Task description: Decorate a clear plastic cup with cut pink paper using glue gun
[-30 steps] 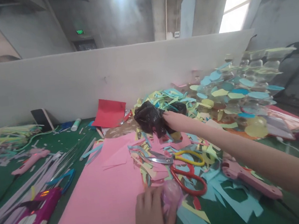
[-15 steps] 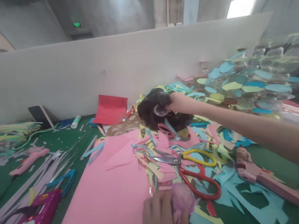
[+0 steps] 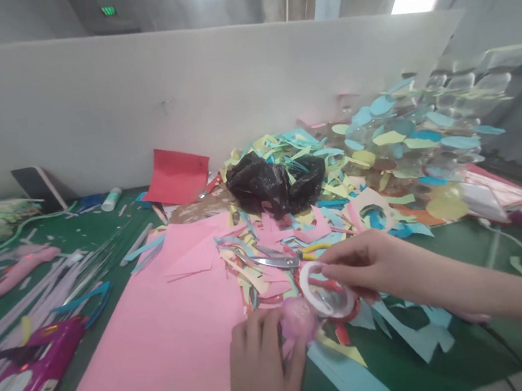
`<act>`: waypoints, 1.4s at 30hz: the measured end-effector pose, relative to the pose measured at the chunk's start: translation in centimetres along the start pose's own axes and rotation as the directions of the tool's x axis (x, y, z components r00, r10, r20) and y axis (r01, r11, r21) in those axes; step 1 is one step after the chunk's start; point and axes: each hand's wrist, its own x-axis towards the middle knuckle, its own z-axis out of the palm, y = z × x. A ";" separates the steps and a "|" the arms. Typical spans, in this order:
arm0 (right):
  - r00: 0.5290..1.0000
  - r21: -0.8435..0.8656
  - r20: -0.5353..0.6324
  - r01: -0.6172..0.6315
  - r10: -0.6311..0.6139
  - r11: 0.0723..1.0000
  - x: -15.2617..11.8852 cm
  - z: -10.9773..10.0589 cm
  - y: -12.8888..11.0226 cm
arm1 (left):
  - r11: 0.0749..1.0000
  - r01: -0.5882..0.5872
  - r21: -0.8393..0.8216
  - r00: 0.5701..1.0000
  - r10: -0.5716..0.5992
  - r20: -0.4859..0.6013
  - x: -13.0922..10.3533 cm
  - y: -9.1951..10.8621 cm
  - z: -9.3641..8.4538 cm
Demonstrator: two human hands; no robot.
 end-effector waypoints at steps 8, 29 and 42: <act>0.997 0.135 0.072 -0.003 -0.007 0.991 1.7 1.7 1.1 | 0.998 0.063 -0.023 0.997 -0.064 -0.047 0.0 0.8 0.1; 0.998 -0.106 0.020 0.062 -0.060 0.992 2.1 1.8 0.7 | 0.998 0.058 -0.033 0.998 -0.057 0.038 0.0 0.5 -0.1; 0.950 -0.534 0.160 0.313 -0.269 0.785 0.4 0.6 0.7 | 1.000 0.031 -0.001 0.999 -0.031 -0.021 -0.1 0.8 -0.1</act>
